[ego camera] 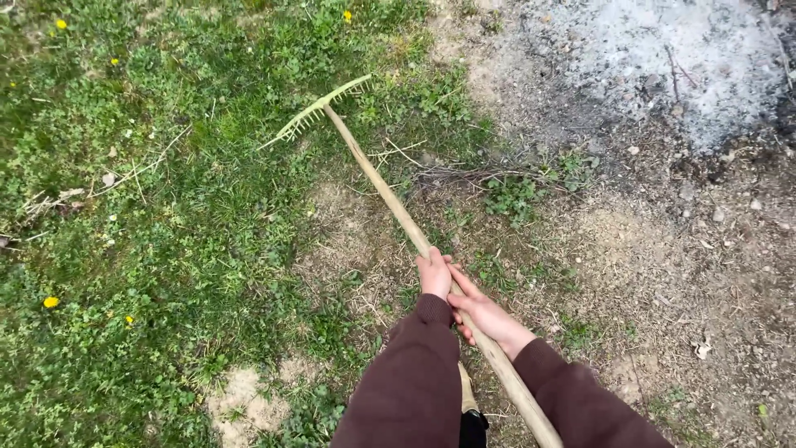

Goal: Raking dry grass and twigs into a pile in a backyard

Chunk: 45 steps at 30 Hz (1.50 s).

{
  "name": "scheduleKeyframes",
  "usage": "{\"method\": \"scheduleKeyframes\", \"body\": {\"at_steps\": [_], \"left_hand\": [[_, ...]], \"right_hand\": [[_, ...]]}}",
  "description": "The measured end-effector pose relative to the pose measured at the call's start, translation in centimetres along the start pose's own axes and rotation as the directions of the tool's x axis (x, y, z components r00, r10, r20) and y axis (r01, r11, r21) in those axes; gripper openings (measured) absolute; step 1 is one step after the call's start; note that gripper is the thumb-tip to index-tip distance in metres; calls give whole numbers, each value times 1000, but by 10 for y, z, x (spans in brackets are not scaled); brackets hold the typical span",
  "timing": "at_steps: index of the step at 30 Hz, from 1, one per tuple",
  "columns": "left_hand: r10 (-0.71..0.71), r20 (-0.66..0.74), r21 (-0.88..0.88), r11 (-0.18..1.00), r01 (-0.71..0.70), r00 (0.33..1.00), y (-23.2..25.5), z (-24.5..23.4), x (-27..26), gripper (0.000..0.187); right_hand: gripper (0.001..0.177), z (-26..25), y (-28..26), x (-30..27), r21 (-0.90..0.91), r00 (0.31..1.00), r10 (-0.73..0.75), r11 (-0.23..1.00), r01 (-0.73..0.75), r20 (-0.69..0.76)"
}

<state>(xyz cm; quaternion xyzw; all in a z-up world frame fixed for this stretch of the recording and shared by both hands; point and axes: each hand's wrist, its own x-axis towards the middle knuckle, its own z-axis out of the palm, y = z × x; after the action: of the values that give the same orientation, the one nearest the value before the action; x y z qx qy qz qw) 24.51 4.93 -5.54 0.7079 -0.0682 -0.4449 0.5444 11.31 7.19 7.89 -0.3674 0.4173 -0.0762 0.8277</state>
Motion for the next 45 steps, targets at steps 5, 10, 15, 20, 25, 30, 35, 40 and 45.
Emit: {"method": "scheduleKeyframes", "body": {"at_steps": [5,10,15,20,25,30,35,40,45], "left_hand": [[-48,-42,184,981,55,998,-49,-3,-34,50],[-69,-62,-60,996,65,996,-131,-6,-73,38],[-150,-53,17,988,151,987,-147,-23,-192,27],[-237,23,-135,962,238,971,-201,-28,-276,21],[-367,16,-145,919,366,930,-232,-33,-359,25],[-310,42,-137,940,313,950,-209,-25,-367,25],[-195,88,-262,942,212,977,-172,7,-316,23],[-222,252,-237,930,282,942,-91,43,-269,21],[-239,318,-202,929,312,917,-35,94,-191,16]], "right_hand": [[67,-6,55,-47,18,999,-22,1000,22,-24],[65,-11,126,-109,161,999,5,987,3,-49],[69,6,186,-207,204,975,161,971,-129,-151],[70,9,252,-286,278,980,138,956,-95,-142],[84,19,285,-362,238,964,184,962,-137,-192],[85,25,273,-370,284,961,158,954,-91,-225],[83,13,229,-334,268,968,58,963,10,-245],[83,-8,152,-283,246,961,28,968,42,-274],[80,-61,92,-198,321,971,-31,941,109,-238]]}}
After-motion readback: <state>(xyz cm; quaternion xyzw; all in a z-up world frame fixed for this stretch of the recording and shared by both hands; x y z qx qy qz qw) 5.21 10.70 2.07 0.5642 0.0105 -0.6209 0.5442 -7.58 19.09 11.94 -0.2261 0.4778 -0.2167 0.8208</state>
